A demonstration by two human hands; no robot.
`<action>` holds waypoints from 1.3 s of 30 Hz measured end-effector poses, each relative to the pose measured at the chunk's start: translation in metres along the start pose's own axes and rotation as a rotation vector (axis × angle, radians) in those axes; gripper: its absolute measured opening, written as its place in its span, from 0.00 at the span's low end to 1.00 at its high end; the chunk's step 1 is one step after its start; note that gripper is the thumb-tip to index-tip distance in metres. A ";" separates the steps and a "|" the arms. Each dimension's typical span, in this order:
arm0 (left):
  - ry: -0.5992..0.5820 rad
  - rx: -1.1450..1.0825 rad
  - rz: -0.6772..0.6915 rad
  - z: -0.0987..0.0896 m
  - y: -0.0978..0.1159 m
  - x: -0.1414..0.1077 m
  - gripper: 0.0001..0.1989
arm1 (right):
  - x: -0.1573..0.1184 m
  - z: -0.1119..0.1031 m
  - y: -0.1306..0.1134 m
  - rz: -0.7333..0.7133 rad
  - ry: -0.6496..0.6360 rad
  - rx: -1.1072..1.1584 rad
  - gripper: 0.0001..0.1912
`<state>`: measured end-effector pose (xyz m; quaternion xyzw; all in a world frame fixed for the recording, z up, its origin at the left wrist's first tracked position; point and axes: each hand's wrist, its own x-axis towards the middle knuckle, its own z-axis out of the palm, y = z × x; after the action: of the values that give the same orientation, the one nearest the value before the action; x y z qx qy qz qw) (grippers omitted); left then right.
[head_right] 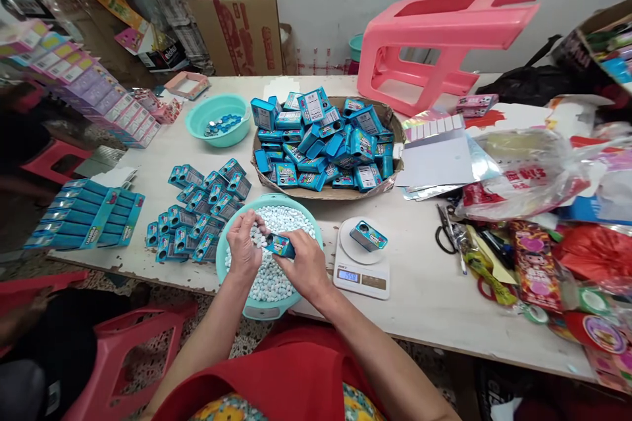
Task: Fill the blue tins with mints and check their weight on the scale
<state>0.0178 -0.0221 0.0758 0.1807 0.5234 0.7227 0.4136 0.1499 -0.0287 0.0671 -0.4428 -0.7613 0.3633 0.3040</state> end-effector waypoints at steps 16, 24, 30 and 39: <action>0.028 0.039 0.019 0.010 0.006 -0.003 0.19 | 0.002 0.003 -0.007 0.012 0.033 0.048 0.16; -0.060 0.100 -0.117 0.005 0.004 0.005 0.19 | 0.008 0.023 0.009 0.082 0.030 0.080 0.17; -0.019 -0.173 -0.301 -0.019 0.023 0.038 0.14 | -0.015 -0.018 0.008 0.112 0.047 0.317 0.19; -0.134 0.369 -0.567 -0.064 -0.043 0.025 0.12 | -0.096 -0.134 0.073 0.434 0.694 0.331 0.24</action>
<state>-0.0234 -0.0367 0.0075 0.1470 0.6463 0.4588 0.5918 0.3283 -0.0519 0.0674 -0.6336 -0.4352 0.3655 0.5249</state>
